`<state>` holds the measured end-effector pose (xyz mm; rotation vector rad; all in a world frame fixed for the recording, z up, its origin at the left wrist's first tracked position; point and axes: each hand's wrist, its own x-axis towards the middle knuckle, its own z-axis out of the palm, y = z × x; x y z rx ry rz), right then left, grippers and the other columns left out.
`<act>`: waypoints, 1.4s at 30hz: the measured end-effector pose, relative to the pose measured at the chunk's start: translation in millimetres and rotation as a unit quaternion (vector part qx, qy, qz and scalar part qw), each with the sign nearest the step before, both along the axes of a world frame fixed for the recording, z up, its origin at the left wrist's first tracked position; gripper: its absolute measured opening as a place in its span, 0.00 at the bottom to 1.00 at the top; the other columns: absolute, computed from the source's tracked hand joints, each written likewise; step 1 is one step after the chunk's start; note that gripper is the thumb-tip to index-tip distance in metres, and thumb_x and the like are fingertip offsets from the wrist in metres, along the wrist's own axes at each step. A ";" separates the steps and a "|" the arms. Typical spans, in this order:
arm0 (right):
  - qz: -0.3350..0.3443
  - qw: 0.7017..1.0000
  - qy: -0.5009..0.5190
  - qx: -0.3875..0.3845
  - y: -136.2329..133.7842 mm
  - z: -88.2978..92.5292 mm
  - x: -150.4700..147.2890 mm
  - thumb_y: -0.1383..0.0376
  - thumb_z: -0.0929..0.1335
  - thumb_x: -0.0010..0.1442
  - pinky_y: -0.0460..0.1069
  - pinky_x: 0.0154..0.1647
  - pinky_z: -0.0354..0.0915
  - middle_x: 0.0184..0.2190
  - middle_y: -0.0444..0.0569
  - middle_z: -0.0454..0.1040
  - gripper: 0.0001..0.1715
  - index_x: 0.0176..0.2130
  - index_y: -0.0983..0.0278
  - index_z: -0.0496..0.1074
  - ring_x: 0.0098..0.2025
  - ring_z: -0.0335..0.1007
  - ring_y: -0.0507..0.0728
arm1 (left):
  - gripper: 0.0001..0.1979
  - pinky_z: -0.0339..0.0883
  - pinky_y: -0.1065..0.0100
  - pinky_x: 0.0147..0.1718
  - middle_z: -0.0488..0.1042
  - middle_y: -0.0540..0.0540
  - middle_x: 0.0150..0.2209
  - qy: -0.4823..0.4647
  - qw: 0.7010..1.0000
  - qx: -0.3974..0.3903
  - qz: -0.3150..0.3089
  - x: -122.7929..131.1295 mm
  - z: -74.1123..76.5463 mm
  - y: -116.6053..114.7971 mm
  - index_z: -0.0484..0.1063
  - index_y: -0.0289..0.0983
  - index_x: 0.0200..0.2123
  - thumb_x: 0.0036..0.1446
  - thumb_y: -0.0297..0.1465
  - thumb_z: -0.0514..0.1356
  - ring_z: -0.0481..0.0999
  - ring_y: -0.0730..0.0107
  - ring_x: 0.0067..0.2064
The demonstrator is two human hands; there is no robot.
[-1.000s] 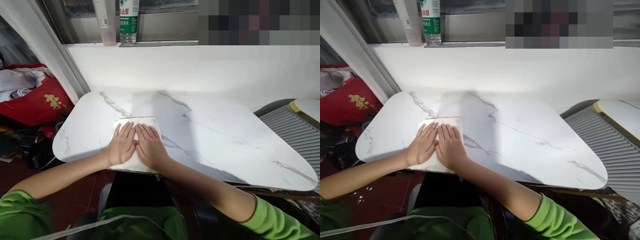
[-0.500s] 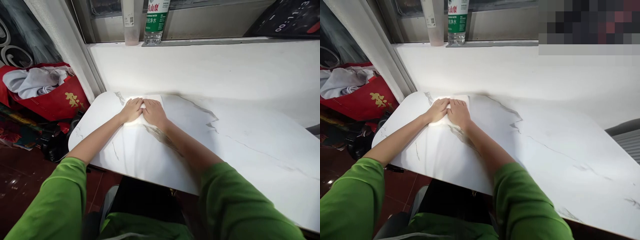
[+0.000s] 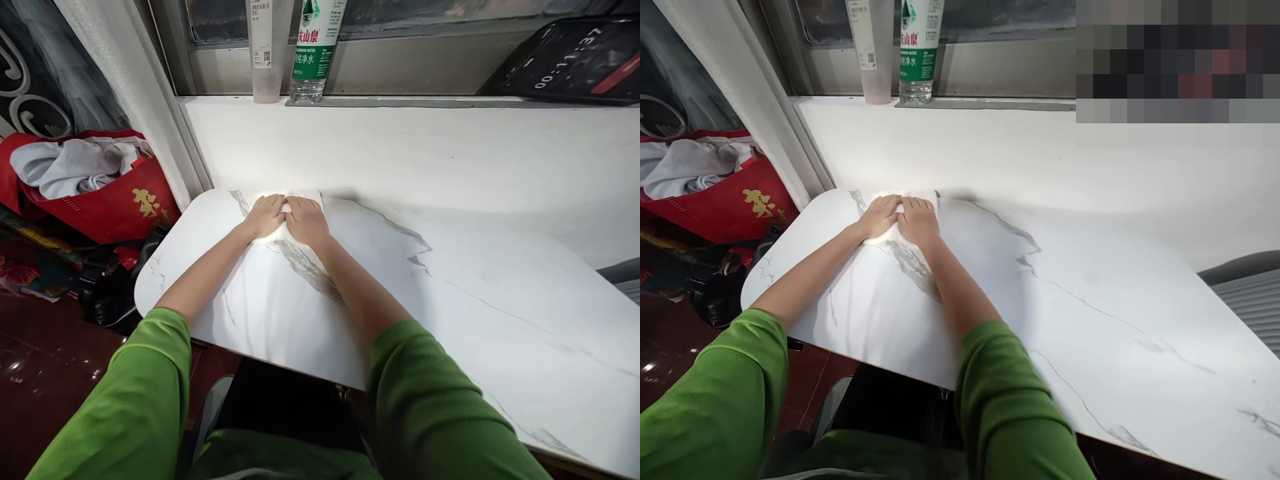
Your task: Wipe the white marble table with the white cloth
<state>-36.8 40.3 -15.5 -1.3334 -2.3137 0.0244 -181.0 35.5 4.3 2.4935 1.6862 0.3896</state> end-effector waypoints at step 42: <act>0.098 0.995 0.016 -0.021 18.4 8.6 -106.6 0.72 0.56 0.64 0.56 0.64 0.48 0.60 0.60 0.70 0.29 0.61 0.74 0.64 0.62 0.61 0.64 | 0.26 0.47 0.52 0.67 0.61 0.38 0.67 0.019 0.995 0.020 0.092 -102.4 0.2 -5.3 0.60 0.33 0.63 0.63 0.29 0.44 0.58 0.57 0.68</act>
